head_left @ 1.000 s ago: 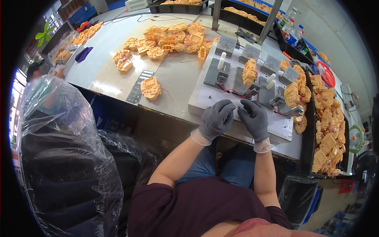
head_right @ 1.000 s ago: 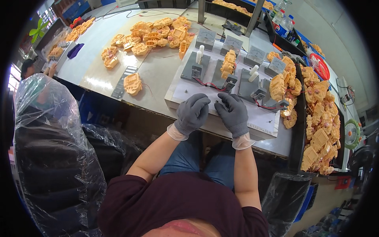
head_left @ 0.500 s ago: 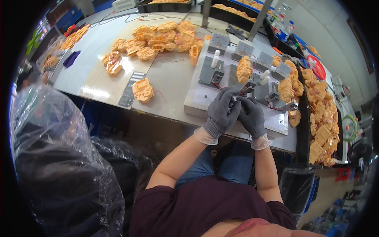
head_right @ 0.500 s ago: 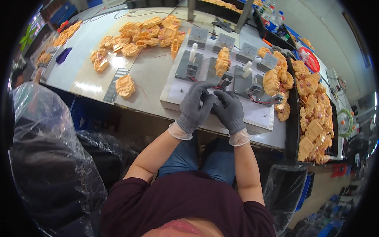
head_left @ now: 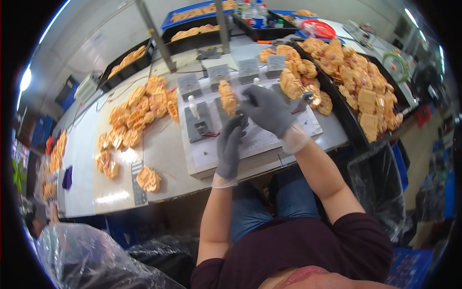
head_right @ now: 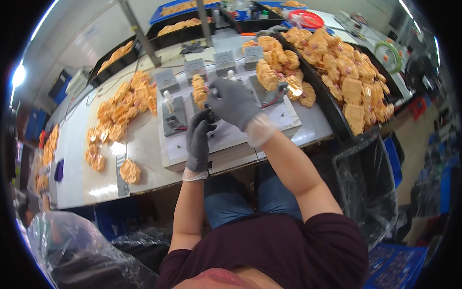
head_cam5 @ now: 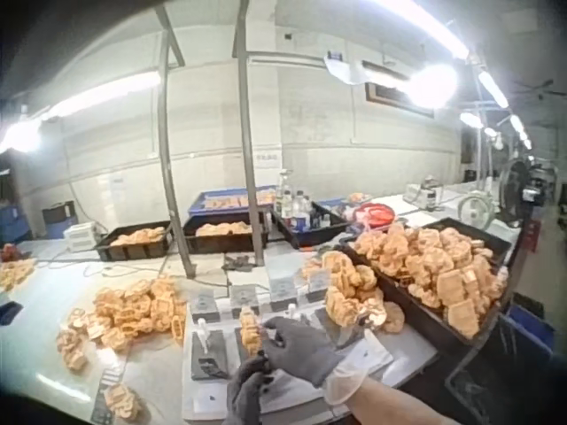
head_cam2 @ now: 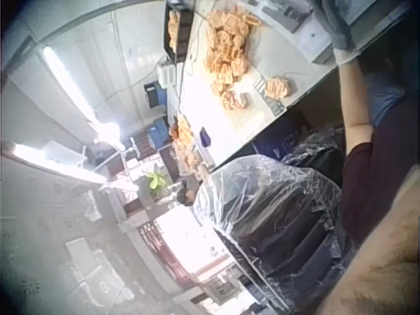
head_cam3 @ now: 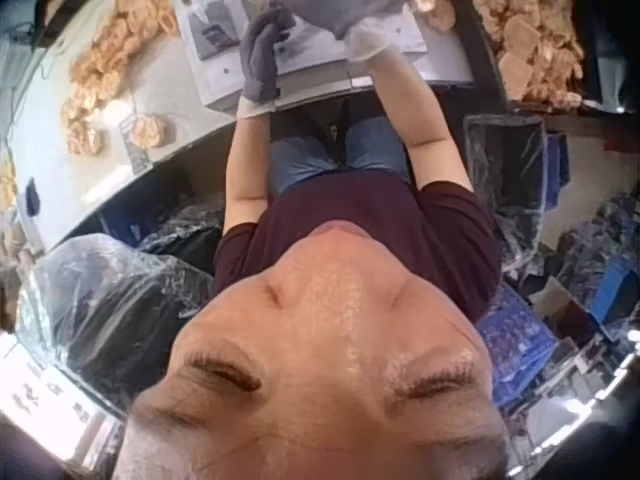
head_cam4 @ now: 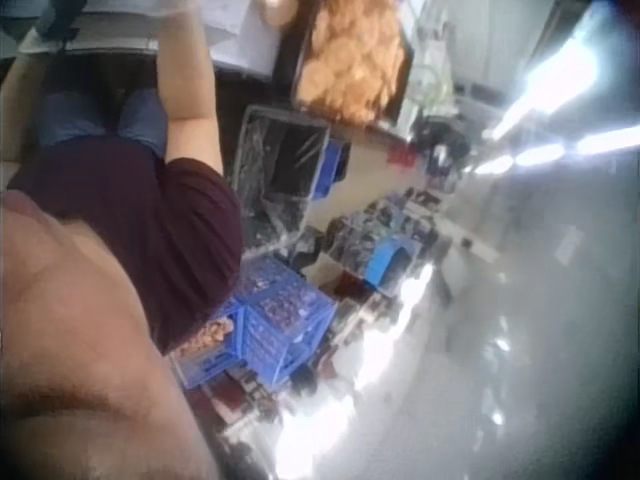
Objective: The person assembles small electronic components by hand. They pick up yellow plastic housings and insert them into a metal jig, then connect red and black wires to the terminals. The person repeats this process for multiple units, occasionally discarding defective parts into a bin.
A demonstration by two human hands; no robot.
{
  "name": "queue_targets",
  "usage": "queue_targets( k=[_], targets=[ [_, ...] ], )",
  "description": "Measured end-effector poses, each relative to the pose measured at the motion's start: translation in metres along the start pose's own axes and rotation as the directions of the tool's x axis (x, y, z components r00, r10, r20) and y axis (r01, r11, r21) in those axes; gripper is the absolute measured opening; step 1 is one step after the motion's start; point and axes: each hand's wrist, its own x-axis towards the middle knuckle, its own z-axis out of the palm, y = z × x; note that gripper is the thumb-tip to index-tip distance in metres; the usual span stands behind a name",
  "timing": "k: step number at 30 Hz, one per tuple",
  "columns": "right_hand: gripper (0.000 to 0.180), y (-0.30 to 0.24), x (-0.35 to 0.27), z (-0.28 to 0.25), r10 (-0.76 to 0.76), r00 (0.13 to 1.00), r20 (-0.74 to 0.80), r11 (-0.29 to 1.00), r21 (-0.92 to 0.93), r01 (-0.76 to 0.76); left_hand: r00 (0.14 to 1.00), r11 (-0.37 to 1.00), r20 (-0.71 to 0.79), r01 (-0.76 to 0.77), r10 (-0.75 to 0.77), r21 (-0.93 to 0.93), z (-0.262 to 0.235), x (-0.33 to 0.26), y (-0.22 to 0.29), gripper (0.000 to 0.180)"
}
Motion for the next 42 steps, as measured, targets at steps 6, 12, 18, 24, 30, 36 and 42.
queue_targets(
  k=[6, 12, 18, 24, 30, 36, 42],
  targets=[
    [0.065, -0.003, 0.056, 0.023, 0.037, 0.962, 0.269, 0.975, -0.223, 0.025, 0.984, 0.987, 0.168, -0.026, 0.053, -0.158, -0.005, 0.006, -0.009, 0.041],
    [0.077, 0.027, 0.070, -0.066, -0.162, 0.903, -0.398, 0.984, 0.004, 0.178, 0.998, 0.999, 0.040, -0.040, 0.041, -0.011, -0.004, -0.002, 0.003, 0.040],
    [0.057, 0.183, 0.048, -0.140, 0.066, 0.881, -0.468, 0.822, -0.475, -0.313, 0.990, 0.999, -0.137, -0.031, 0.034, 0.029, 0.006, 0.003, -0.004, 0.033],
    [0.060, 0.248, 0.026, -0.106, 0.008, 0.935, -0.355, 0.624, -0.729, -0.282, 0.985, 0.991, -0.157, -0.059, 0.078, 0.121, 0.011, -0.002, -0.002, 0.032],
    [0.054, 0.266, 0.008, -0.126, -0.093, 0.958, -0.270, 0.849, -0.525, -0.066, 0.978, 0.998, -0.196, -0.060, 0.065, 0.032, 0.004, -0.026, 0.017, 0.025],
    [0.043, 0.181, -0.063, -0.146, 0.154, 0.859, -0.487, 0.984, -0.004, -0.179, 0.838, 0.926, -0.405, -0.283, 0.365, 0.250, -0.075, -0.011, 0.068, 0.021],
    [0.038, 0.164, -0.108, -0.130, 0.221, 0.871, -0.438, 0.951, 0.293, -0.094, 0.843, 0.673, -0.535, 0.366, 0.053, 0.643, -0.178, 0.097, 0.040, 0.052]
  ],
)
